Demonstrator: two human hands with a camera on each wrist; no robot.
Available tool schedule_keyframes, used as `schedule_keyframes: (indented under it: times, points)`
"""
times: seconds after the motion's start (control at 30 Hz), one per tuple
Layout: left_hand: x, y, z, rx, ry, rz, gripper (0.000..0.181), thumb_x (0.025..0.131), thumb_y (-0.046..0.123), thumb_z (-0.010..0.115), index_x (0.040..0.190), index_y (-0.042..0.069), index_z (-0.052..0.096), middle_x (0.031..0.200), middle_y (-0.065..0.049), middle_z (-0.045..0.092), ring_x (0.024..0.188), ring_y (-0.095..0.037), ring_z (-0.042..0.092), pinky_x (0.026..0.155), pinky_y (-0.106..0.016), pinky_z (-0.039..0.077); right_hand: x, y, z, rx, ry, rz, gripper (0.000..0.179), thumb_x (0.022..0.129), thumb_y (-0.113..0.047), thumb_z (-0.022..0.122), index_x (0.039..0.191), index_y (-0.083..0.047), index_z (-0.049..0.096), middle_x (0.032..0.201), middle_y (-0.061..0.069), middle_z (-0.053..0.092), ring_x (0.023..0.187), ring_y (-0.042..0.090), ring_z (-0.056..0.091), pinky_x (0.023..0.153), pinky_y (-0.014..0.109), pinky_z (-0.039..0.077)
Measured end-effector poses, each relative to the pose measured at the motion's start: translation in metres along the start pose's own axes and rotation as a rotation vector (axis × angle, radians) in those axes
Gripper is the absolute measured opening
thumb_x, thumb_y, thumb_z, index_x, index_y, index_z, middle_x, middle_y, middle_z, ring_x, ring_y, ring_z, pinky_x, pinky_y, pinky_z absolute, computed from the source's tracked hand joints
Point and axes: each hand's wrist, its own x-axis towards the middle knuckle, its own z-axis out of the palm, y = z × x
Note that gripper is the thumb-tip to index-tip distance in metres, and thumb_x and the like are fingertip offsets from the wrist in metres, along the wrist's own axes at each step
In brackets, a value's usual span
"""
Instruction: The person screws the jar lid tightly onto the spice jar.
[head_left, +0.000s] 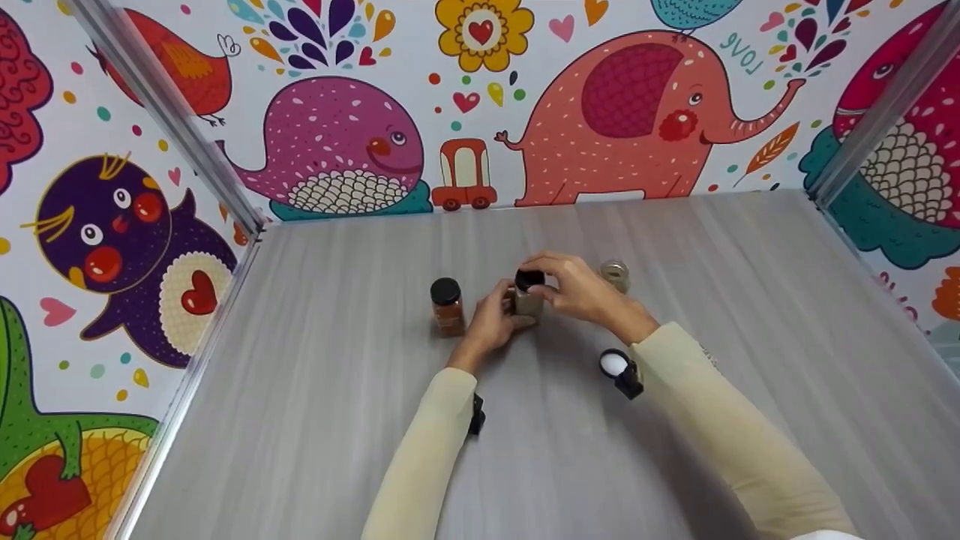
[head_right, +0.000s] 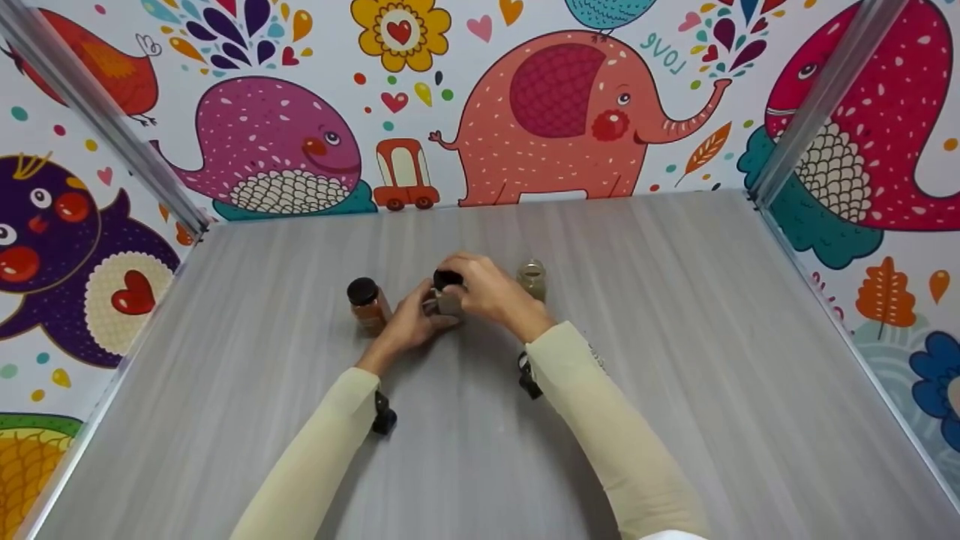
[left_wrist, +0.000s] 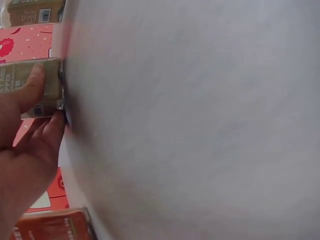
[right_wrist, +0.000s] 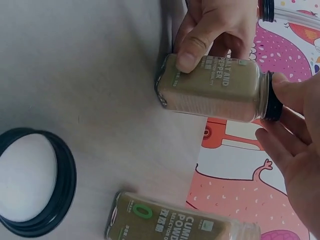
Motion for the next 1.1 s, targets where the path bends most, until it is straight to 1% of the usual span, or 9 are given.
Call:
schedule_keyframes:
  times: [0.07,0.17,0.3,0.43,0.6,0.7,0.87,0.97,1.1]
  points:
    - [0.001,0.0,0.0,0.002,-0.004,0.0,0.05,0.088,0.008,0.076,0.131,0.007,0.052,0.135,-0.024,0.061,0.129,-0.034,0.059,0.107,-0.045,0.049,-0.001,0.001,-0.001,-0.009,0.002,0.002,0.033,0.094,-0.008,0.07,0.126,-0.002,0.066,0.127,0.014,0.068,0.119,0.028,0.066,0.102,0.044,0.053]
    - [0.001,0.0,-0.001,-0.004,-0.012,-0.008,0.049,0.088,0.008,0.076,0.131,0.007,0.052,0.135,-0.023,0.06,0.129,-0.033,0.059,0.107,-0.045,0.048,-0.002,0.001,-0.003,-0.019,-0.005,0.015,0.039,0.094,-0.012,0.07,0.131,-0.003,0.063,0.134,0.015,0.065,0.125,0.03,0.063,0.105,0.044,0.051]
    - [0.003,-0.002,-0.001,-0.015,-0.017,-0.015,0.05,0.089,0.008,0.075,0.132,0.007,0.051,0.136,-0.023,0.06,0.129,-0.033,0.059,0.107,-0.045,0.048,0.0,0.001,-0.005,-0.008,-0.013,0.021,0.036,0.096,-0.008,0.066,0.131,-0.002,0.064,0.14,0.016,0.061,0.131,0.031,0.059,0.107,0.046,0.048]
    - [-0.001,-0.004,-0.005,-0.014,-0.014,-0.013,0.05,0.089,0.007,0.075,0.133,0.007,0.051,0.135,-0.023,0.06,0.129,-0.033,0.059,0.108,-0.045,0.048,0.004,-0.002,-0.001,0.002,-0.023,0.012,0.03,0.095,-0.002,0.065,0.125,-0.002,0.068,0.13,0.016,0.067,0.123,0.03,0.064,0.103,0.043,0.052]
    - [-0.003,-0.004,-0.01,0.009,-0.01,-0.022,0.051,0.088,0.007,0.075,0.133,0.006,0.051,0.136,-0.023,0.06,0.131,-0.034,0.057,0.109,-0.045,0.046,0.007,-0.005,0.005,-0.001,0.042,0.024,0.028,0.092,-0.01,0.072,0.119,-0.002,0.07,0.114,0.014,0.072,0.108,0.027,0.069,0.094,0.041,0.057]
    - [0.0,-0.002,-0.008,0.015,-0.031,-0.029,0.052,0.089,0.009,0.075,0.134,0.008,0.05,0.139,-0.023,0.058,0.134,-0.034,0.055,0.111,-0.044,0.045,0.004,-0.004,0.005,-0.023,0.071,0.043,0.032,0.09,-0.015,0.075,0.119,-0.001,0.07,0.112,0.015,0.072,0.105,0.027,0.07,0.091,0.041,0.058]
    - [0.002,-0.001,-0.004,0.01,-0.028,-0.028,0.05,0.089,0.009,0.075,0.133,0.008,0.051,0.139,-0.024,0.057,0.134,-0.035,0.055,0.11,-0.046,0.046,0.002,-0.005,0.001,-0.038,0.033,0.083,0.046,0.09,-0.02,0.076,0.129,0.0,0.064,0.128,0.018,0.067,0.119,0.031,0.065,0.1,0.044,0.054]
    - [0.002,-0.002,-0.003,0.009,-0.025,-0.021,0.049,0.089,0.01,0.076,0.131,0.008,0.051,0.138,-0.023,0.058,0.133,-0.035,0.056,0.109,-0.047,0.046,0.002,-0.006,0.0,-0.036,0.005,0.078,0.045,0.091,-0.015,0.074,0.132,0.0,0.062,0.136,0.018,0.063,0.128,0.033,0.06,0.106,0.047,0.049]
    - [0.001,-0.002,-0.002,0.006,-0.028,-0.011,0.049,0.089,0.01,0.075,0.132,0.008,0.051,0.137,-0.023,0.058,0.132,-0.035,0.057,0.108,-0.047,0.047,0.002,-0.006,-0.001,-0.034,-0.006,0.038,0.034,0.092,-0.004,0.069,0.126,0.0,0.066,0.129,0.017,0.067,0.122,0.032,0.063,0.104,0.047,0.051]
